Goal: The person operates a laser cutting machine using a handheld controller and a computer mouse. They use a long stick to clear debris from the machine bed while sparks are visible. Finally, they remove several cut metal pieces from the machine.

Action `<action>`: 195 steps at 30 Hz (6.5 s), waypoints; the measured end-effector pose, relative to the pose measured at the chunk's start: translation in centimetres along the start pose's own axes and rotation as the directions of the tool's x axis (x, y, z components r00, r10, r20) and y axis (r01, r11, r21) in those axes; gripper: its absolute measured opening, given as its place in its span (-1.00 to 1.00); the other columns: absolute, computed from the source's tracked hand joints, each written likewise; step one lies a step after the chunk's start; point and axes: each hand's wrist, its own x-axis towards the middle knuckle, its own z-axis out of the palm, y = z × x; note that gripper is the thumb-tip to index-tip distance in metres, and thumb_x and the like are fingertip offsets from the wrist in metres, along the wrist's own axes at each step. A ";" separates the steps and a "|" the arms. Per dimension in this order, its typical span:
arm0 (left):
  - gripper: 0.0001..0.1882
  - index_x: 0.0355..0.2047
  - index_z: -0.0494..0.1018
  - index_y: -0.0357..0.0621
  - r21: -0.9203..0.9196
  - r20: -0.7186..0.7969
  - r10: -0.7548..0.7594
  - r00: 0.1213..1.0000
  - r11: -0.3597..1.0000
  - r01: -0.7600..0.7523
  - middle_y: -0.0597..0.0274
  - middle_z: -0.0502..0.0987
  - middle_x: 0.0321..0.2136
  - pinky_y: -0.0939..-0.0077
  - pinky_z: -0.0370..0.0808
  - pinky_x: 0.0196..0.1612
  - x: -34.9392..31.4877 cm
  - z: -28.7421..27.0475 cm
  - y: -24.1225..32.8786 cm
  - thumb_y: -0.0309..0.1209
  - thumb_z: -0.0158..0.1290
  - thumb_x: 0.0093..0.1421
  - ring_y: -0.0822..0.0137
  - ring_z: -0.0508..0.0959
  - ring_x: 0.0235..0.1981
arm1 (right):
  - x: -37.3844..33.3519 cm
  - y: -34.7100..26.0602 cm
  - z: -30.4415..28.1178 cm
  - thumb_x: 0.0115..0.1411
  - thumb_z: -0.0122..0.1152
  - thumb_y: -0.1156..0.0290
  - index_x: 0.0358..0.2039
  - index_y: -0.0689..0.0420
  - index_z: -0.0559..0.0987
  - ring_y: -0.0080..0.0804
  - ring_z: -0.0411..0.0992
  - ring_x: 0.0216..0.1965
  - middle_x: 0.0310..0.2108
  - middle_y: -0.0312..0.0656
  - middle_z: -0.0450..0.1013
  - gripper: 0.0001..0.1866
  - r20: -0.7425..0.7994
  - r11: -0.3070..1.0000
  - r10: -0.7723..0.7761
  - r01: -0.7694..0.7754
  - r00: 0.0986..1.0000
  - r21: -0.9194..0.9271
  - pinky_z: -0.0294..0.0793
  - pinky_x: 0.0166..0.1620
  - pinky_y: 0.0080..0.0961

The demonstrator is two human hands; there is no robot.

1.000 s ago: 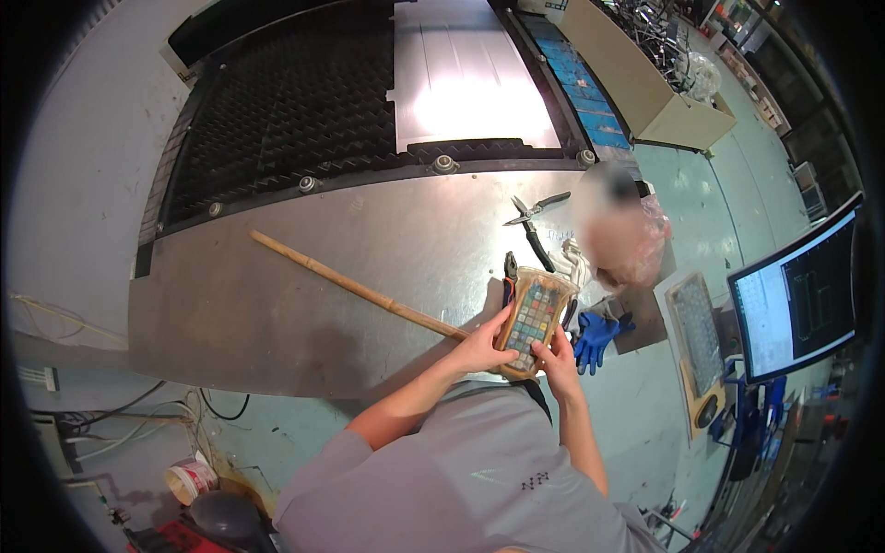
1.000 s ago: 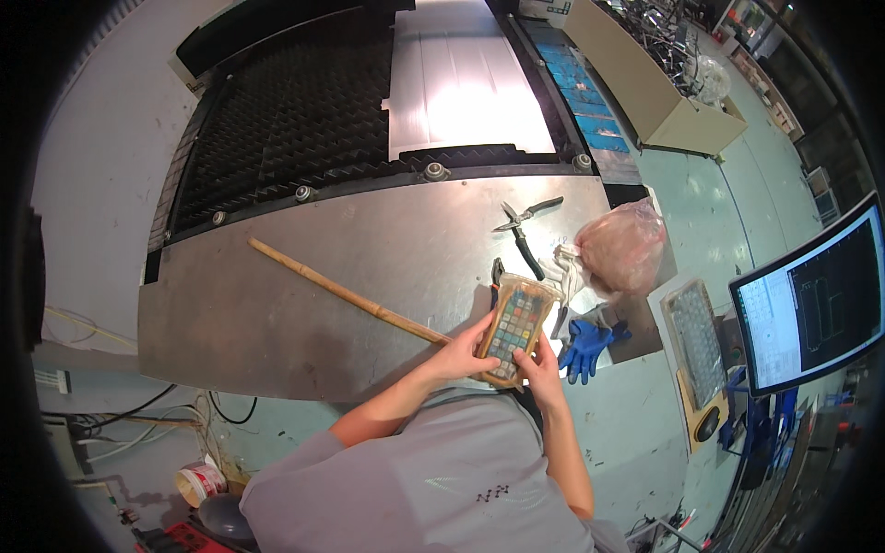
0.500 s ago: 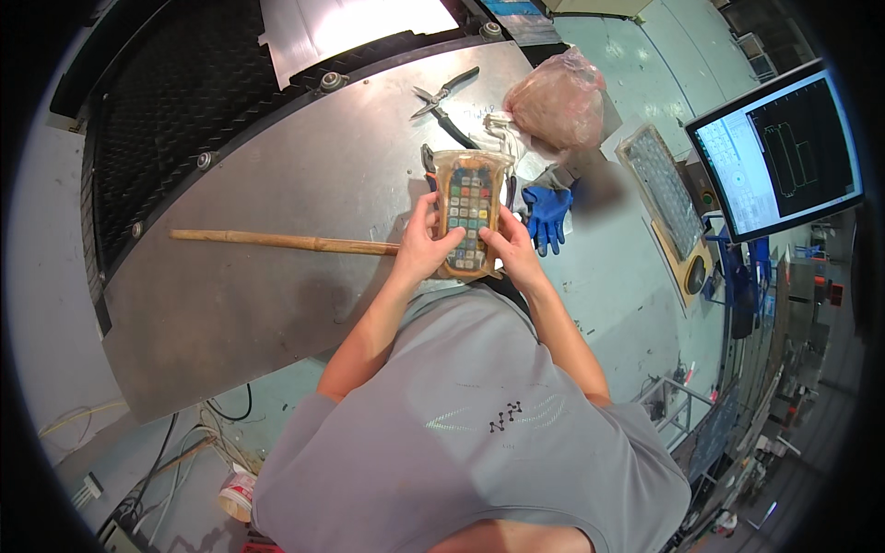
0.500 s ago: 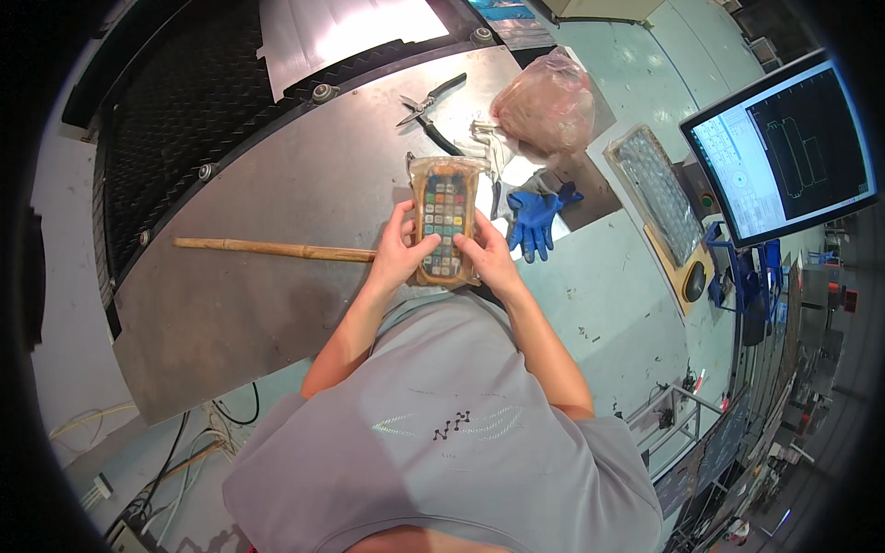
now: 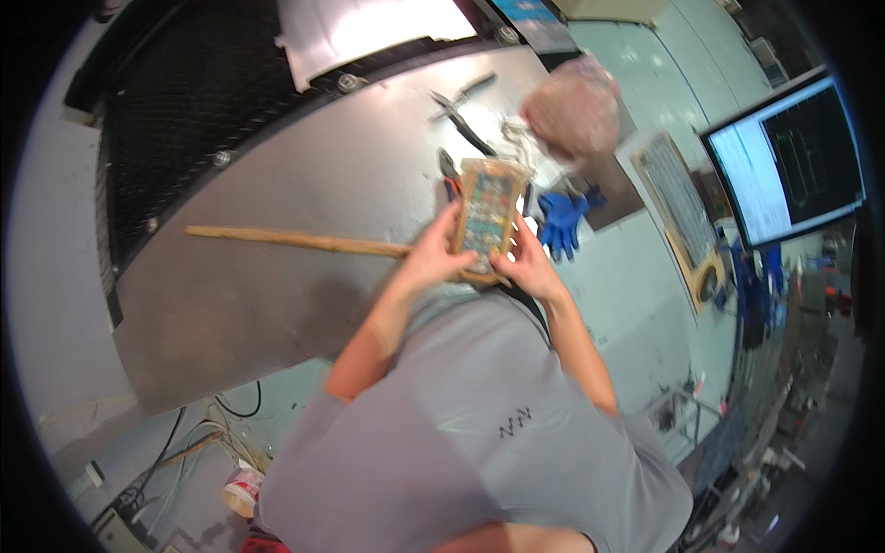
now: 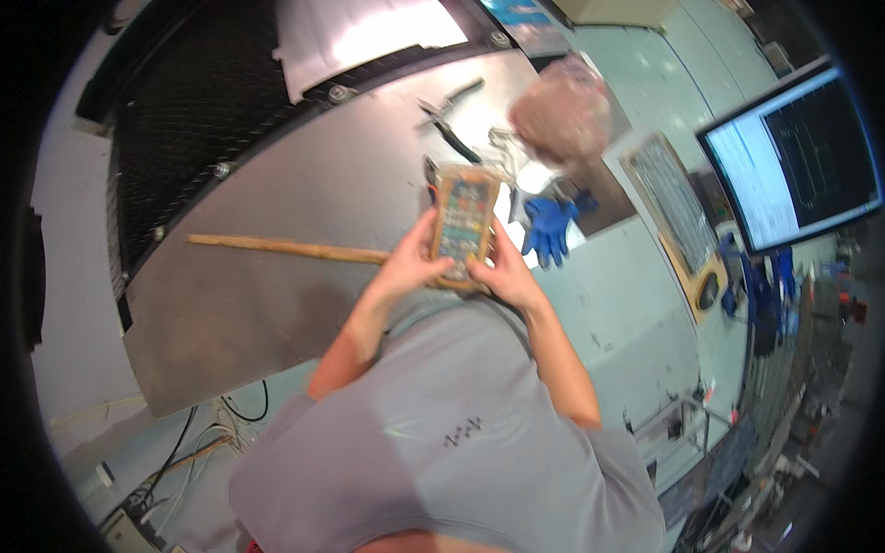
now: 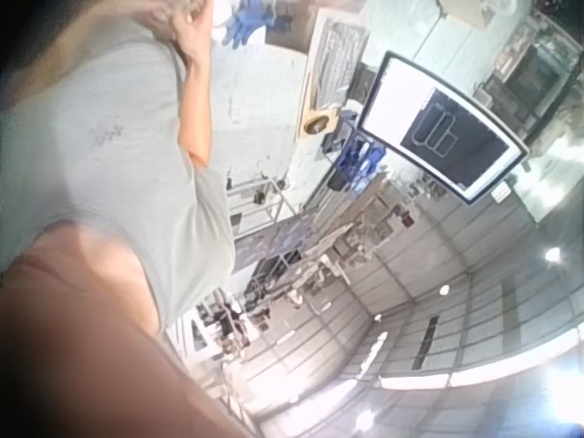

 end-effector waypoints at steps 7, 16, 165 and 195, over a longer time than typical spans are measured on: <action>-0.01 0.51 -0.07 -0.30 0.023 0.053 -0.023 0.998 0.999 0.022 0.00 0.40 0.25 0.41 0.51 0.18 -0.1 0.3 1.2 -0.68 0.22 0.15 0.31 0.49 0.19 | 0.0 -0.8 0.1 0.18 0.20 0.73 0.52 0.14 0.02 -0.34 0.42 0.19 0.25 -0.13 0.36 -0.07 0.024 0.996 0.044 -0.046 0.999 0.075 0.48 0.19 -0.38; -0.02 0.50 -0.03 -0.26 0.090 -0.023 0.049 0.999 0.995 -0.047 0.01 0.47 0.17 0.40 0.49 0.19 0.3 0.8 -0.1 -0.58 0.25 0.14 0.33 0.52 0.15 | -0.1 -0.3 0.0 0.18 0.20 0.73 0.52 0.15 0.02 -0.36 0.42 0.18 0.21 -0.15 0.40 -0.07 0.014 0.996 0.049 -0.049 0.999 0.068 0.46 0.19 -0.40; -0.46 0.15 0.36 -0.35 0.159 -0.282 -0.122 0.952 0.972 0.171 0.11 0.71 -0.22 0.49 0.57 -0.15 0.0 0.9 -2.8 -0.34 0.24 0.25 0.46 0.67 -0.22 | 0.1 1.9 -0.4 0.40 0.21 0.44 0.29 0.23 0.44 -0.60 0.54 -0.23 -0.13 -0.25 0.61 -0.53 -0.097 0.976 0.208 -0.199 0.973 0.087 0.51 -0.26 -0.63; -0.53 0.16 0.35 -0.34 0.148 -0.208 -0.128 0.970 0.976 0.161 0.04 0.67 -0.12 0.49 0.58 -0.10 0.1 0.7 -2.5 -0.46 0.20 0.30 0.41 0.65 -0.12 | 0.0 1.6 -0.3 0.39 0.21 0.43 0.28 0.18 0.45 -0.65 0.52 -0.30 -0.19 -0.30 0.61 -0.53 -0.125 0.981 0.194 -0.189 0.973 0.050 0.45 -0.40 -0.67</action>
